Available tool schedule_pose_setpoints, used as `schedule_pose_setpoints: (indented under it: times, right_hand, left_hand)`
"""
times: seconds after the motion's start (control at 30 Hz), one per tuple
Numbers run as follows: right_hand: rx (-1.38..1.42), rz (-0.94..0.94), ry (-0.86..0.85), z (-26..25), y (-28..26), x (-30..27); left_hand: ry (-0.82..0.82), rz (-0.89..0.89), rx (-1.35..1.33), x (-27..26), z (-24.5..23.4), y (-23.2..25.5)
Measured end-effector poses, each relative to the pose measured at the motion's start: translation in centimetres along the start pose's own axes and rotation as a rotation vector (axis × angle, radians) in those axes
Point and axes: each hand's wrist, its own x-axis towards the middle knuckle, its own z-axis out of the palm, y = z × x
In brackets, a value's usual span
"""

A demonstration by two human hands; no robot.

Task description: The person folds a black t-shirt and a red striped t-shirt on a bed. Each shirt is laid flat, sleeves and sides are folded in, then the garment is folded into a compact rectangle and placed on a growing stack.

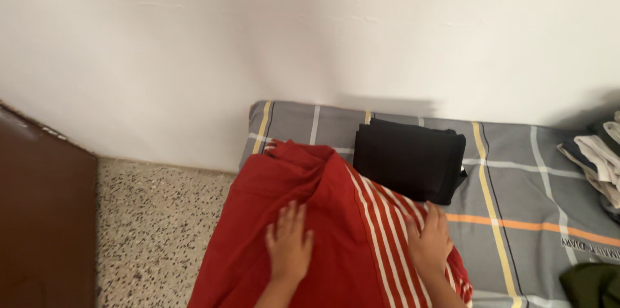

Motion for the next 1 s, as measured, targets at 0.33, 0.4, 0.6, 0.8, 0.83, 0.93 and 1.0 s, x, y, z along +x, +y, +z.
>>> schedule_pose_setpoints:
  times: [0.33, 0.4, 0.6, 0.8, 0.83, 0.93, 1.0]
  right_hand:
    - [0.172, 0.235, 0.203, 0.0, -3.1, 10.0]
    - [0.158, 0.328, 0.234, -0.1, -3.2, 12.1]
    - [0.563, 0.249, 0.026, -2.5, -2.5, 16.4]
    - [0.766, 0.304, -0.107, -5.0, -3.5, 20.6]
    - [0.774, 0.256, -0.05, -5.1, -3.7, 21.1]
    - [0.721, 0.141, 0.108, -4.6, -4.1, 22.3]
    - [0.591, 0.107, 0.196, -4.2, -4.1, 23.3]
  left_hand:
    - [0.007, 0.272, -0.235, 13.0, 2.1, 14.8]
    - [0.004, 0.185, -0.475, 15.2, 3.3, 16.3]
    - [-0.015, -0.016, -0.97, 20.2, 5.5, 17.6]
    - [0.14, -0.03, -0.874, 24.0, 5.0, 20.9]
    - [0.155, 0.0, -0.894, 24.6, 4.5, 21.3]
    - [0.215, 0.084, -0.733, 26.0, 2.9, 22.4]
    - [-0.063, -0.027, -0.523, 27.1, 1.8, 22.6]
